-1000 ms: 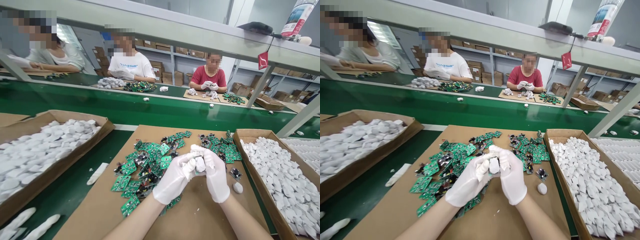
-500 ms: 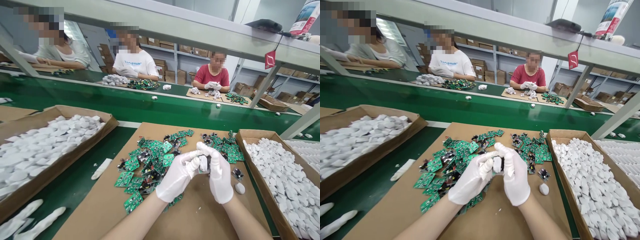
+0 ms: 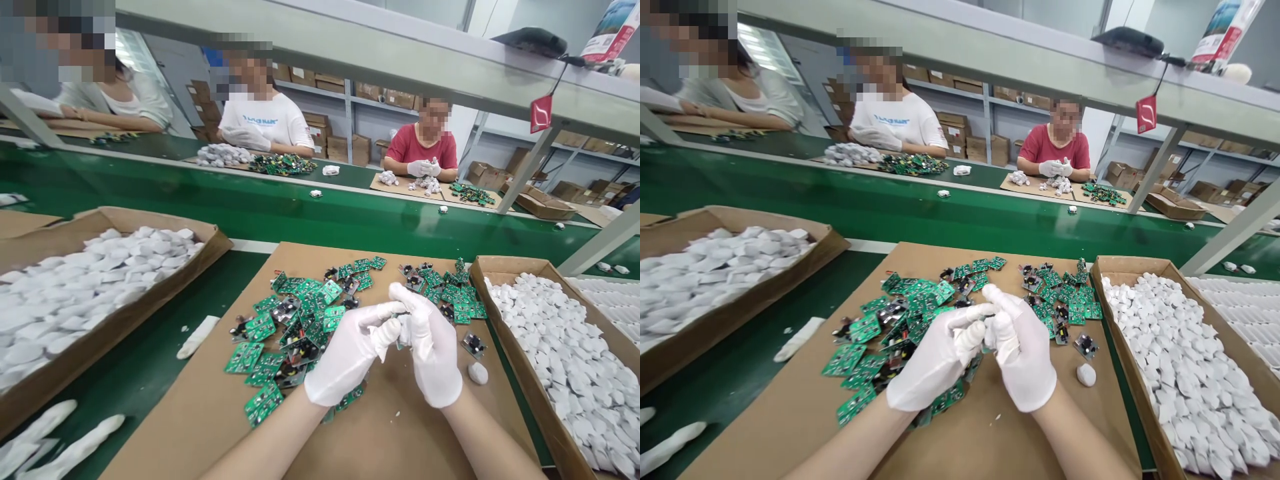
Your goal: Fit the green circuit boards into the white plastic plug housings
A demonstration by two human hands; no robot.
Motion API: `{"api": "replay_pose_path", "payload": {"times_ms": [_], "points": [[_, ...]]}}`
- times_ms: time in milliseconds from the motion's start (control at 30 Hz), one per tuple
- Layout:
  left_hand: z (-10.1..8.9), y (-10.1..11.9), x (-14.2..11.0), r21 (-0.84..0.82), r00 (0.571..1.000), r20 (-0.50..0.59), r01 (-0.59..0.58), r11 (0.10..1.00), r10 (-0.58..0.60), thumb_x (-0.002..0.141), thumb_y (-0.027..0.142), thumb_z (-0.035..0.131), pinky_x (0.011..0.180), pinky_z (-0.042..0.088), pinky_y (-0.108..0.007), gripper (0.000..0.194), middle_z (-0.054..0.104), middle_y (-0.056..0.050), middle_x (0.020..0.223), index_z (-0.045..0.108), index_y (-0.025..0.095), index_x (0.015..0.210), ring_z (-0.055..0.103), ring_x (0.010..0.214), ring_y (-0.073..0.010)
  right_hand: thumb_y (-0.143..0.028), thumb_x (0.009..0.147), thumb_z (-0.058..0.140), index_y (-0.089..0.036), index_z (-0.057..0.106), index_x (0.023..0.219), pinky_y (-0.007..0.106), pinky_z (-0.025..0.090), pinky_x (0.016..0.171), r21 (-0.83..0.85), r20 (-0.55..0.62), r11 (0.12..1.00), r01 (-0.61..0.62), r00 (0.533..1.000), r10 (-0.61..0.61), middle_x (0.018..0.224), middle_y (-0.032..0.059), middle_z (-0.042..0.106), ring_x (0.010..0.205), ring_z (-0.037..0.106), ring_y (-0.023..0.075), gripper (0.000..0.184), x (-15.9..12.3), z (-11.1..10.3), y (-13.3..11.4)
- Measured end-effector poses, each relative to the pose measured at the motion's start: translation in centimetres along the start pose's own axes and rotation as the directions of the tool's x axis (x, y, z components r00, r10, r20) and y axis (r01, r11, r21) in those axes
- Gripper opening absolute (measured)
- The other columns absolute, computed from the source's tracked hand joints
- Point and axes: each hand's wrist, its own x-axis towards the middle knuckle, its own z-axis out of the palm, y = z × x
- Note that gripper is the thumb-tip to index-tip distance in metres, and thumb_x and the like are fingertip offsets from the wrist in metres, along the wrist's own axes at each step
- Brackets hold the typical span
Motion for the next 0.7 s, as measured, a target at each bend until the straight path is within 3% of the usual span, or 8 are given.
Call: {"api": "replay_pose_path", "payload": {"times_ms": [67,133,267,400,467,533,600,700], "points": [[0.0,0.2,0.0,-0.037,0.999,0.049,-0.021,0.999,0.023,0.082,0.057,0.064,0.062,0.038,-0.029,0.045,0.053,-0.002,0.064,0.068,0.014,0.072,0.044,0.063,-0.0141,-0.057,0.098,0.041,-0.022,0.073,0.117,0.033,0.060,0.062,0.135,0.070,0.972,-0.191,0.981,0.183,0.109,0.0091,0.075,0.087,0.072,0.0243,0.051,0.4,-0.2,-0.7],[0.1,0.4,0.1,-0.070,0.996,0.086,-0.031,0.997,0.037,0.083,0.058,0.063,0.063,0.039,-0.029,0.045,0.052,-0.001,0.064,0.067,0.014,0.070,0.045,0.063,-0.0144,-0.059,0.094,0.049,-0.019,0.077,0.108,0.031,0.059,0.057,0.191,0.091,0.936,-0.294,0.955,0.282,0.100,0.0089,0.077,0.079,0.072,0.0231,0.051,0.9,-0.3,-1.4],[0.1,0.4,0.1,-0.053,0.996,0.081,-0.015,0.999,0.019,0.078,0.058,0.068,0.061,0.038,-0.029,0.048,0.046,0.000,0.058,0.063,0.014,0.061,0.040,0.059,-0.0126,-0.055,0.090,0.059,-0.017,0.079,0.100,0.031,0.058,0.057,0.097,0.011,0.967,-0.235,0.972,0.235,0.063,0.0039,0.072,0.053,0.063,0.0166,0.044,1.2,-0.1,-2.2],[-0.1,0.3,0.1,-0.006,0.998,0.056,0.006,1.000,-0.005,0.077,0.056,0.071,0.059,0.037,-0.028,0.043,0.047,0.001,0.058,0.069,0.013,0.069,0.038,0.058,-0.0118,-0.051,0.093,0.056,-0.018,0.079,0.101,0.032,0.059,0.066,-0.003,-0.062,0.993,-0.119,0.991,0.119,0.081,0.0077,0.077,0.066,0.069,0.0193,0.041,0.8,0.1,-2.1],[-0.2,0.4,0.1,0.017,0.997,0.077,-0.010,1.000,0.009,0.079,0.056,0.068,0.059,0.036,-0.027,0.044,0.051,0.000,0.061,0.072,0.013,0.074,0.041,0.060,-0.0128,-0.053,0.093,0.054,-0.018,0.078,0.103,0.030,0.057,0.060,0.032,-0.045,0.987,-0.159,0.986,0.161,0.077,0.0069,0.076,0.061,0.067,0.0178,0.044,0.6,0.1,-2.1],[-0.2,0.5,0.1,0.033,0.994,0.106,-0.034,0.999,0.031,0.082,0.058,0.064,0.061,0.036,-0.028,0.046,0.054,-0.001,0.063,0.073,0.013,0.077,0.045,0.062,-0.0139,-0.059,0.094,0.048,-0.017,0.077,0.106,0.026,0.052,0.048,0.140,0.036,0.954,-0.264,0.965,0.262,0.065,0.0046,0.072,0.052,0.061,0.0153,0.053,0.7,-0.1,-2.1],[-0.2,0.7,0.1,0.045,0.992,0.119,-0.051,0.998,0.045,0.084,0.058,0.061,0.062,0.037,-0.028,0.046,0.056,-0.001,0.064,0.072,0.014,0.076,0.048,0.064,-0.0145,-0.063,0.093,0.045,-0.017,0.077,0.105,0.025,0.050,0.045,0.218,0.122,0.917,-0.333,0.942,0.313,0.068,0.0052,0.073,0.052,0.060,0.0145,0.058,0.9,-0.4,-2.2],[0.0,1.0,0.1,0.078,0.993,0.119,-0.038,0.996,0.028,0.085,0.056,0.060,0.062,0.038,-0.027,0.045,0.058,-0.002,0.067,0.069,0.014,0.070,0.048,0.065,-0.0144,-0.059,0.087,0.060,-0.016,0.077,0.102,0.024,0.050,0.047,0.198,0.124,0.936,-0.292,0.954,0.272,0.075,0.0059,0.075,0.052,0.058,0.0129,0.048,1.3,-0.5,-2.5]]}}
